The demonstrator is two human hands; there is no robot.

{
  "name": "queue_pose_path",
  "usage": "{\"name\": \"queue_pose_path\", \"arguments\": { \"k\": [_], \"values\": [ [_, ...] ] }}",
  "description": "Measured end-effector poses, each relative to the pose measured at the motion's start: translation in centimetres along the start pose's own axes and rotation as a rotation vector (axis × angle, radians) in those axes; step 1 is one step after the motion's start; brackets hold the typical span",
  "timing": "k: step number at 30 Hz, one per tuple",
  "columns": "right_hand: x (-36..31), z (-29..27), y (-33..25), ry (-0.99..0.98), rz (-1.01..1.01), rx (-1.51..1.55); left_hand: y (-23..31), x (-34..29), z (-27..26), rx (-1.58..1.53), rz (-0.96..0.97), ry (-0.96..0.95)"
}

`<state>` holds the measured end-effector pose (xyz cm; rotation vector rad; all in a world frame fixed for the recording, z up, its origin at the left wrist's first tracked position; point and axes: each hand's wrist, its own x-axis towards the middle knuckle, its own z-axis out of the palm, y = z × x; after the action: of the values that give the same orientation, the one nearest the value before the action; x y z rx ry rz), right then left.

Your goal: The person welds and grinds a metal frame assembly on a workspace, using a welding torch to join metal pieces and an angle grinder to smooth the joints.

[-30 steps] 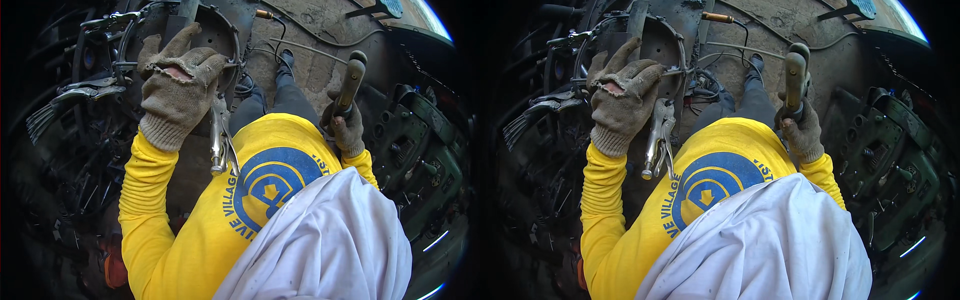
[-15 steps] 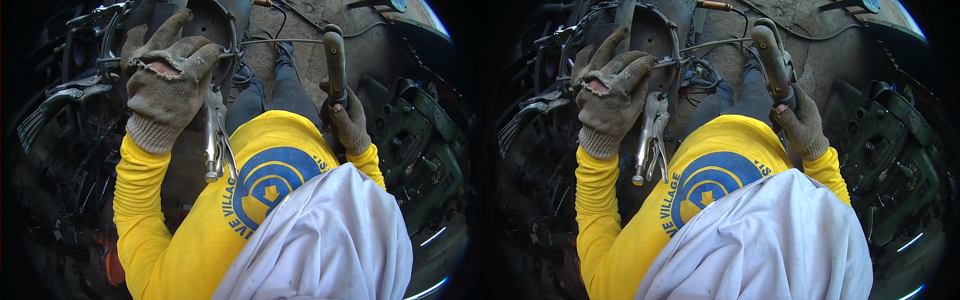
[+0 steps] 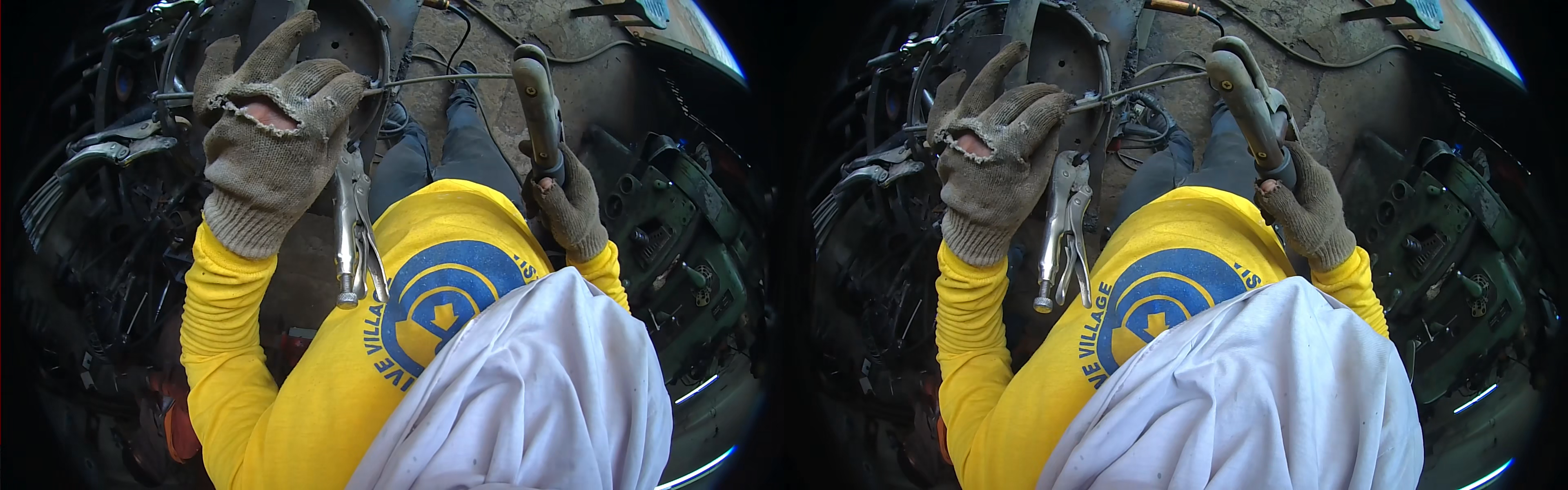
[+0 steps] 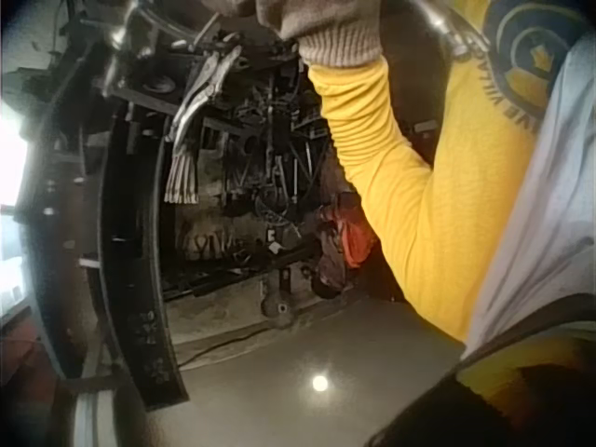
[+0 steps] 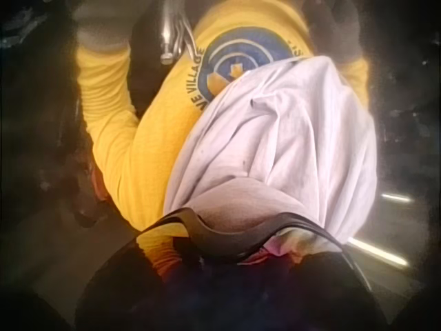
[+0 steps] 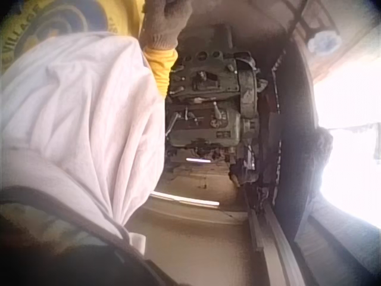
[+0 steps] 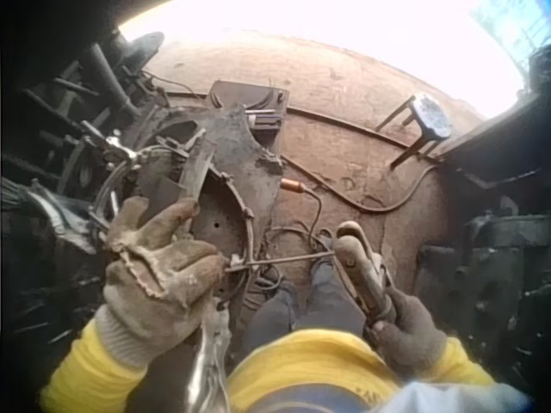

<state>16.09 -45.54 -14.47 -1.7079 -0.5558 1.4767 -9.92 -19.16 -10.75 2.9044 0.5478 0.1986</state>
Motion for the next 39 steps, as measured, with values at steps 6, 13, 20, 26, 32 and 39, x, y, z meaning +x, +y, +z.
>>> {"name": "queue_pose_path", "arguments": {
  "k": [6, 13, 20, 26, 32, 39],
  "values": [
    [0.1, 0.0, -0.2, 0.005, -0.019, -0.04, 0.0, -0.1, 0.0, -0.012, -0.016, -0.016],
    [0.1, 0.1, -0.1, 0.019, -0.022, -0.097, 0.0, -0.1, 0.1, -0.032, -0.022, -0.021],
    [-0.1, 0.3, 0.1, 0.036, -0.06, -0.147, 0.2, 0.0, 0.1, -0.037, -0.026, 0.0],
    [-0.3, 0.3, -0.2, 0.036, -0.067, -0.2, 0.1, 0.0, 0.1, -0.033, -0.018, -0.006],
    [-0.3, 0.2, -0.9, 0.061, -0.059, -0.267, 0.1, 0.1, 0.0, -0.036, -0.02, -0.025],
    [-0.5, 0.2, -3.0, 0.063, -0.03, -0.304, 0.1, -0.1, 0.6, -0.124, -0.063, -0.023]
  ]
}}
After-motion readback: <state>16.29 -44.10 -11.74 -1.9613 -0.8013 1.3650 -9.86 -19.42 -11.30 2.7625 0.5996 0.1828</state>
